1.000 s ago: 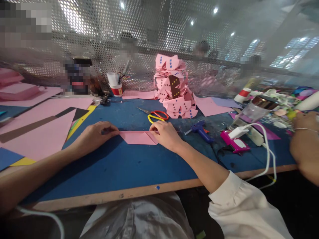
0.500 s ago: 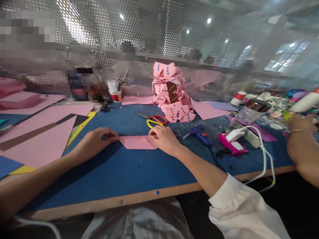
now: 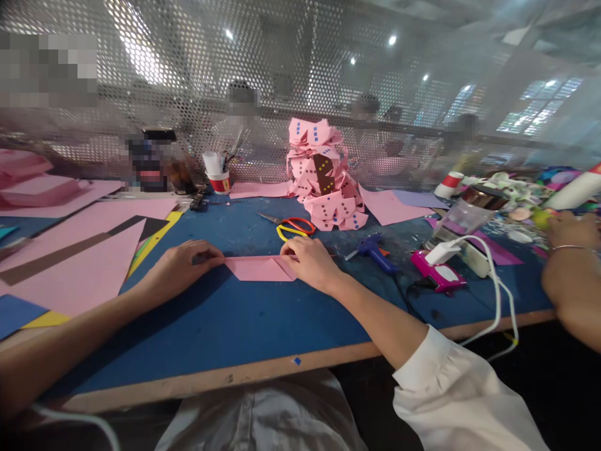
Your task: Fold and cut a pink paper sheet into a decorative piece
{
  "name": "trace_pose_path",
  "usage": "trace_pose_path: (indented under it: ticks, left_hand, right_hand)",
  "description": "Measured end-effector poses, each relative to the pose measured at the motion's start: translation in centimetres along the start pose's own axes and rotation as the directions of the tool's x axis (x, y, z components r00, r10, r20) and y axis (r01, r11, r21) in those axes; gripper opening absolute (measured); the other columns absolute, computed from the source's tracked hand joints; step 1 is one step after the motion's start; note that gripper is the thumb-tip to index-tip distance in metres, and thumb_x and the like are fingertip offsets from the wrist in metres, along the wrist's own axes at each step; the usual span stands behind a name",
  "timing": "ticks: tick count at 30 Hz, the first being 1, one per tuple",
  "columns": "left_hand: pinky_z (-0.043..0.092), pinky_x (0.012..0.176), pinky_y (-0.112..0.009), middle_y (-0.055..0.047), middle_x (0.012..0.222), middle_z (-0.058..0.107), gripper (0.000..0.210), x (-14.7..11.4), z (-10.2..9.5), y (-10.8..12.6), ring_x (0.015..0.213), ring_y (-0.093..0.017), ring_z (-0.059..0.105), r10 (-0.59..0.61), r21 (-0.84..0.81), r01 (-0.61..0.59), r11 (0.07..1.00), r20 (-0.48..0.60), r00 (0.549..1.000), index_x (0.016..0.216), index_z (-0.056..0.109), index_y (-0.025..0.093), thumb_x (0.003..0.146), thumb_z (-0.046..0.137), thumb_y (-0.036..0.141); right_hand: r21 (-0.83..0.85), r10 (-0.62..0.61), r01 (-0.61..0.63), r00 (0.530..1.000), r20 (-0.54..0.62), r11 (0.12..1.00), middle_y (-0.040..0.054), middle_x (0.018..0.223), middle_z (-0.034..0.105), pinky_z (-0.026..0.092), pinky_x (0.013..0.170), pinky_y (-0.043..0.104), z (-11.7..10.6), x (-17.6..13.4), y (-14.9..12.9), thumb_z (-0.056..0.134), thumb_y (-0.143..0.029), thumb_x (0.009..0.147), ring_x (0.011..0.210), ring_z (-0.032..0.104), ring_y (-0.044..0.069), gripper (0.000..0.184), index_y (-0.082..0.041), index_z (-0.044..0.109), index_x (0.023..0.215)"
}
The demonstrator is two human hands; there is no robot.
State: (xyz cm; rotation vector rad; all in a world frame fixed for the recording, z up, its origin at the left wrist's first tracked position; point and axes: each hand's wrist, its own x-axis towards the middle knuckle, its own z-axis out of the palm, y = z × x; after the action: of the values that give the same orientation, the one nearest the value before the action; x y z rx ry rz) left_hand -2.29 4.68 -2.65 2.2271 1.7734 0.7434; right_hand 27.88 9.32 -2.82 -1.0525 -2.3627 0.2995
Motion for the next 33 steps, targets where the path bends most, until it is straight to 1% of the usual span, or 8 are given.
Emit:
trace_pose_path:
  ticks: [4, 10, 16, 23, 28, 33]
  left_hand:
    - [0.048, 0.083, -0.036, -0.005, 0.093, 0.074, 0.028, 0.04, -0.12, 0.13, 0.089, -0.024, 0.064, -0.011, 0.006, 0.011, 1.0, -0.003, 1.0, 0.088, 0.073, 0.024, 0.088, 0.055, 0.045]
    - [0.048, 0.082, -0.037, -0.006, 0.093, 0.074, 0.03, 0.18, -0.1, -0.02, 0.089, -0.025, 0.064, -0.025, 0.01, 0.025, 1.0, 0.003, 1.0, 0.087, 0.073, 0.023, 0.088, 0.053, 0.046]
    - [0.049, 0.084, -0.038, -0.006, 0.095, 0.074, 0.035, 0.23, -0.1, -0.23, 0.09, -0.026, 0.065, -0.043, 0.001, 0.043, 0.999, 0.002, 0.999, 0.091, 0.073, 0.023, 0.088, 0.053, 0.051]
    - [0.046, 0.081, -0.038, -0.006, 0.094, 0.073, 0.037, 0.24, -0.35, -0.19, 0.089, -0.026, 0.064, -0.076, 0.0, 0.076, 0.997, -0.011, 0.997, 0.091, 0.074, 0.022, 0.087, 0.057, 0.054]
    - [0.046, 0.082, -0.037, -0.005, 0.094, 0.074, 0.036, 0.15, -0.38, -0.29, 0.09, -0.025, 0.064, -0.065, -0.004, 0.065, 0.998, -0.01, 0.998, 0.09, 0.074, 0.022, 0.087, 0.057, 0.054]
    - [0.044, 0.079, -0.034, -0.004, 0.092, 0.074, 0.034, 0.15, -0.41, -0.3, 0.087, -0.024, 0.063, -0.065, 0.001, 0.066, 0.998, -0.022, 0.998, 0.089, 0.074, 0.023, 0.087, 0.059, 0.054]
  right_hand:
    - [0.013, 0.002, -0.002, 1.0, -0.006, 1.0, 0.0023, 0.101, 0.074, 0.043, 0.089, 0.037, 0.09, 0.06, 0.08, 0.063, -0.019, 0.092, 0.099, 0.066, 0.02, 0.005, -0.021, 0.066, 0.091]
    - [-0.003, 0.001, -0.001, 1.0, -0.012, 1.0, 0.0018, 0.098, 0.074, 0.042, 0.087, 0.036, 0.16, -0.03, 0.17, 0.062, -0.02, 0.093, 0.097, 0.067, 0.02, 0.005, -0.022, 0.066, 0.089]
    - [-0.007, 0.034, -0.034, 0.997, -0.063, 0.999, 0.0026, 0.095, 0.074, 0.044, 0.086, 0.036, 0.05, 0.02, 0.51, 0.065, -0.025, 0.092, 0.092, 0.068, 0.02, 0.008, -0.021, 0.065, 0.085]
    - [0.048, 0.053, -0.05, 0.997, -0.051, 0.998, 0.0022, 0.092, 0.074, 0.047, 0.083, 0.031, 0.01, 0.08, 0.71, 0.065, -0.024, 0.092, 0.088, 0.068, 0.018, 0.009, -0.021, 0.065, 0.083]
    - [0.04, 0.084, -0.083, 0.996, -0.024, 0.996, 0.0029, 0.095, 0.075, 0.047, 0.084, 0.032, -0.09, 0.18, 0.56, 0.062, -0.022, 0.092, 0.091, 0.068, 0.019, 0.009, -0.021, 0.066, 0.084]
    - [0.021, 0.09, -0.089, 0.996, -0.018, 0.996, 0.0028, 0.095, 0.075, 0.045, 0.083, 0.032, -0.29, 0.22, 0.46, 0.059, -0.021, 0.094, 0.091, 0.067, 0.019, 0.011, -0.021, 0.066, 0.085]
